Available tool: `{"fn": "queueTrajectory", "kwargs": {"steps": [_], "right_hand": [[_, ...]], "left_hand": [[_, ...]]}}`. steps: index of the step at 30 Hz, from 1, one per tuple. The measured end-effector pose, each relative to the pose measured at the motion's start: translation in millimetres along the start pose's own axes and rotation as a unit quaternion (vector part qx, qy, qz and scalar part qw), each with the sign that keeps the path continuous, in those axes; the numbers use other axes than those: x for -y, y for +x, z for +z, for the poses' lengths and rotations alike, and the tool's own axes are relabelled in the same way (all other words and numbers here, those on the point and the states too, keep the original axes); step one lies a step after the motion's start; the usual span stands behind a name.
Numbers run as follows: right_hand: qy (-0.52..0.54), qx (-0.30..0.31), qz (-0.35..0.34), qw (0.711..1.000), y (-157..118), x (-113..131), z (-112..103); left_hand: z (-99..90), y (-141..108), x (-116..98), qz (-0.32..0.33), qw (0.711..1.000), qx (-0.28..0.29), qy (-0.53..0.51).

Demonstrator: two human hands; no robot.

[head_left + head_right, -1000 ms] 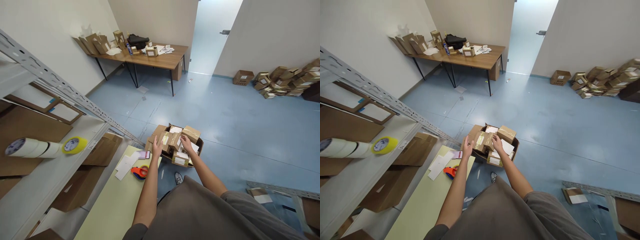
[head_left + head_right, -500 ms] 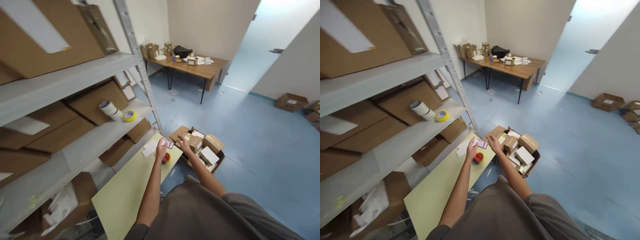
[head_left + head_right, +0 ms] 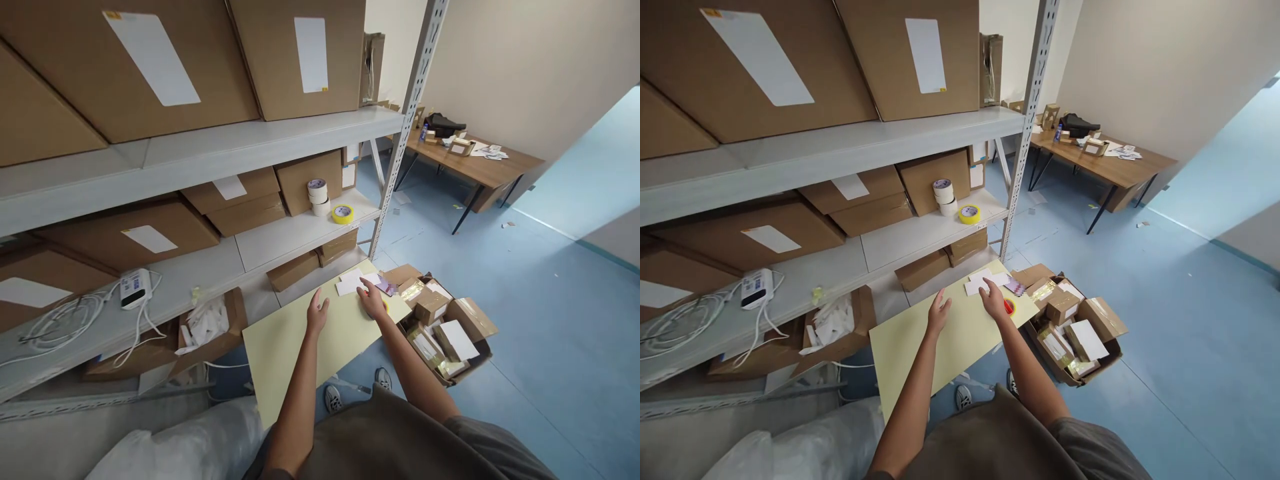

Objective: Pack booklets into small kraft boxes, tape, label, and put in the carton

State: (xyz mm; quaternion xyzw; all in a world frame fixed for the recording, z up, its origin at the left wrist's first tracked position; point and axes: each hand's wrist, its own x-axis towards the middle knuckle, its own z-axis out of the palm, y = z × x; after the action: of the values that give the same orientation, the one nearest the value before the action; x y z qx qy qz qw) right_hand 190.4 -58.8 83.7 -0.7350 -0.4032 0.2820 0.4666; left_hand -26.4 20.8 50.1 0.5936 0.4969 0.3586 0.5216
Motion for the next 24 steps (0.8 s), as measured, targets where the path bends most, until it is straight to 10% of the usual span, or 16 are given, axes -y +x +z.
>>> {"fn": "queueTrajectory", "kwargs": {"steps": [6,14,24], "right_hand": [[-0.060,0.006,-0.021,0.998,-15.7,-18.0,-16.3],[-0.127,0.058,0.019,0.990,-8.5,-118.1,-41.6],[-0.250,0.196,0.094,0.943,15.0,-213.3,17.7]], "left_hand": [[25.6,-7.4,4.6,-0.020,1.000,-0.005,-0.007],[102.7,-32.4,28.0,-0.055,0.997,0.037,0.041],[148.6,-100.3,104.2,-0.134,0.989,-0.022,0.055]]}}
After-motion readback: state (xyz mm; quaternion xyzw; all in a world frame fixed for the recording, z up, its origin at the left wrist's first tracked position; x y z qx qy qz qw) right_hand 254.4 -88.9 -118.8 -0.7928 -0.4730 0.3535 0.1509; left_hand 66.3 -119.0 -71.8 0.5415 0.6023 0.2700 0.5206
